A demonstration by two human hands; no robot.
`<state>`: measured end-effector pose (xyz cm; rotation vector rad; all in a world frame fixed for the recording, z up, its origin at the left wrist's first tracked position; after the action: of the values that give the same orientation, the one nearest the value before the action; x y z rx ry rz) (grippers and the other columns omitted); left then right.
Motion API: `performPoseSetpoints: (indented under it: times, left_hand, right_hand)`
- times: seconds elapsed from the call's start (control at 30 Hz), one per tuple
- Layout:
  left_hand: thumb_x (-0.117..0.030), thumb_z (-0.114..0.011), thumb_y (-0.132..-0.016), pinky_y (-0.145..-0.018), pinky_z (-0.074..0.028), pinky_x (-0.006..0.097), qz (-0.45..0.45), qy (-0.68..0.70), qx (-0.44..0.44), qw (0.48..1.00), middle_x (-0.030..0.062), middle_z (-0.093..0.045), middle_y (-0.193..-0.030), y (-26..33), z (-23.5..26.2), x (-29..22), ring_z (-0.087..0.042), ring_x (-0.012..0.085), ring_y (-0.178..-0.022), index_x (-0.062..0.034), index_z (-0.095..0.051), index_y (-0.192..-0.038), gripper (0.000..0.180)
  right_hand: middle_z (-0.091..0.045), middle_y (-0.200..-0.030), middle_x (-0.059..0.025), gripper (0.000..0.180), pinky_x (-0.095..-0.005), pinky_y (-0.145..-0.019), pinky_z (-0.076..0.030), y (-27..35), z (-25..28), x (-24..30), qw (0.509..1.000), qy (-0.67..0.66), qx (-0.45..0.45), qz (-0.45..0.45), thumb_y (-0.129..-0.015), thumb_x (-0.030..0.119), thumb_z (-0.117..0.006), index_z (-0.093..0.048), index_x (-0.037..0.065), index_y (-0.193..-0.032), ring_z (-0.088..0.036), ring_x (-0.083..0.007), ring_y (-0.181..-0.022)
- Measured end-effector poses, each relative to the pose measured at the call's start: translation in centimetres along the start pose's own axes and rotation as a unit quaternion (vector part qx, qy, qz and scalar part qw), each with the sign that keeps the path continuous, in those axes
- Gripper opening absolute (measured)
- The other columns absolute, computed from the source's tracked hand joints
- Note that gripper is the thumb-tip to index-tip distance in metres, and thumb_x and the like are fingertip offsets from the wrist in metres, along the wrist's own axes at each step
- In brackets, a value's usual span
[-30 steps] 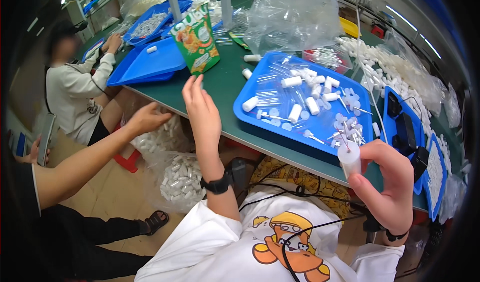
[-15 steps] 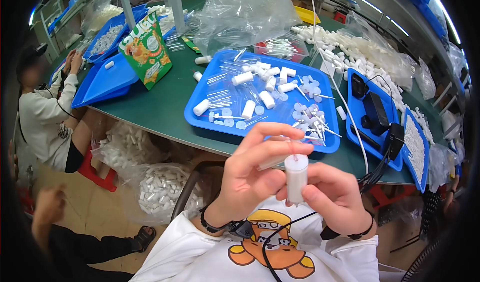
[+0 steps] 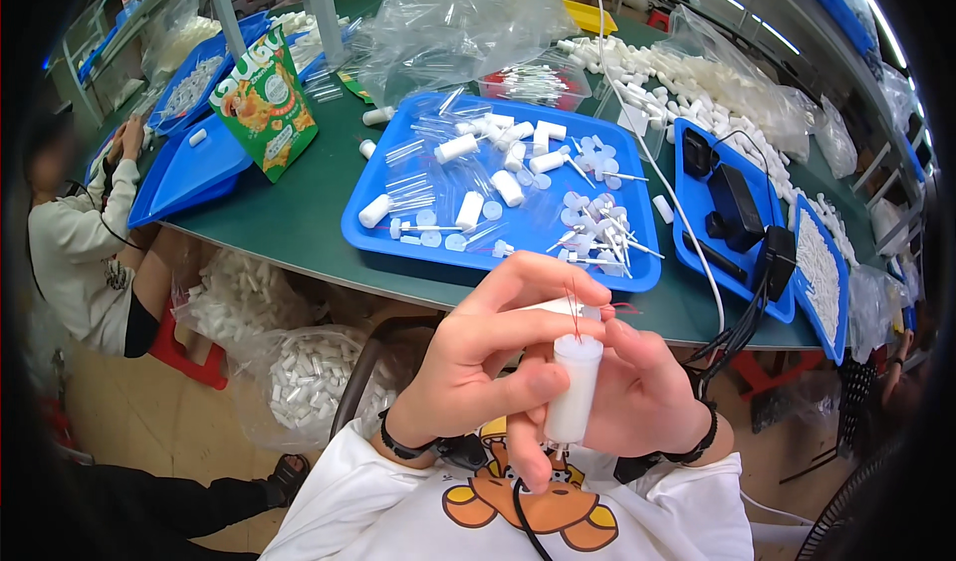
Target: The person assembles small white cylindrical candles by inserting red wicks into the base and then screwing on a translucent plastic cap. The person handles the components one at a time, repeating the process for multiple units.
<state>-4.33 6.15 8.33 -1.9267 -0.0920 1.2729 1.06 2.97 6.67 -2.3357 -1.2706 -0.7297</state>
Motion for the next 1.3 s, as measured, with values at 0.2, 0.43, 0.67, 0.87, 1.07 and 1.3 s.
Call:
performPoseSetpoints:
  times: [0.2,0.43,0.67,0.87,1.07,1.3]
  left_hand:
    - [-0.029,-0.055,-0.082,-0.084,-0.044,0.042,0.001,-0.106,-0.006,0.994,0.0190,-0.048,-0.105,-0.1,0.3,-0.3,-0.054,0.0299,-0.096,0.0077,-0.063,-0.095,0.039]
    - [-0.020,-0.055,-0.075,-0.085,-0.043,0.041,0.027,-0.123,-0.012,0.992,0.0178,-0.049,-0.104,-0.5,-0.1,-0.3,-0.054,0.0289,-0.095,0.0065,-0.064,-0.093,0.033]
    - [-0.018,-0.048,-0.082,-0.090,-0.037,0.036,0.074,-0.062,-0.007,0.995,0.0155,-0.046,-0.114,-0.1,0.0,0.8,-0.049,0.0245,-0.104,0.0017,-0.062,-0.100,0.030]
    - [-0.038,-0.031,-0.086,-0.089,-0.038,0.040,0.090,-0.080,-0.093,0.988,0.0173,-0.047,-0.110,-0.1,1.1,1.3,-0.051,0.0292,-0.099,0.0074,-0.062,-0.094,0.055]
    - [-0.039,-0.031,-0.087,-0.090,-0.038,0.040,0.091,-0.040,-0.117,0.988,0.0165,-0.045,-0.112,-0.1,1.8,1.4,-0.051,0.0298,-0.102,0.0102,-0.060,-0.093,0.058]
    - [-0.034,-0.032,-0.087,-0.092,-0.036,0.035,0.087,-0.012,-0.096,0.992,0.0141,-0.043,-0.116,0.1,2.0,1.3,-0.048,0.0241,-0.107,0.0078,-0.060,-0.097,0.052]
  right_hand:
    - [-0.050,-0.060,-0.0104,0.052,-0.0288,-0.048,-0.039,-0.1,0.8,-0.8,0.998,0.028,-0.040,-0.048,-0.086,0.050,-0.035,-0.049,-0.001,-0.091,-0.049,-0.0195,-0.048]
    - [-0.042,-0.058,-0.0033,0.042,-0.0233,-0.044,-0.029,-0.5,1.0,-0.9,0.999,0.025,0.029,0.022,-0.090,0.044,-0.031,-0.042,0.006,-0.077,-0.034,-0.0101,-0.044]
    - [-0.039,-0.053,-0.0031,0.049,-0.0238,-0.043,-0.029,-0.5,1.1,-1.0,1.000,-0.002,0.025,0.018,-0.089,0.050,-0.028,-0.041,0.006,-0.074,-0.036,-0.0111,-0.043]
    - [-0.039,-0.051,-0.0023,0.052,-0.0237,-0.045,-0.031,-0.2,0.5,-0.1,0.997,-0.077,0.011,0.005,-0.089,0.050,-0.027,-0.041,0.005,-0.067,-0.039,-0.0127,-0.042]
    - [-0.035,-0.047,0.0012,0.040,-0.0220,-0.040,-0.026,0.4,0.9,-0.4,0.992,-0.112,0.047,-0.031,-0.089,0.034,-0.028,-0.036,0.008,-0.060,-0.031,-0.0071,-0.038]
    - [-0.034,-0.046,0.0024,0.038,-0.0214,-0.036,-0.024,0.7,0.9,0.1,0.993,-0.111,0.035,-0.008,-0.090,0.033,-0.028,-0.036,0.009,-0.061,-0.028,-0.0057,-0.035]
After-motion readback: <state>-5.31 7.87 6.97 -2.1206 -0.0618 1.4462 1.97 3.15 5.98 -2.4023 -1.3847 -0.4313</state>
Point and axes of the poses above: each hand's wrist, its own y-axis away from the middle knuckle, its own z-axis out of the back of the hand, x = y × z, the point moved 8 cm from there along -y, towards the middle knuckle
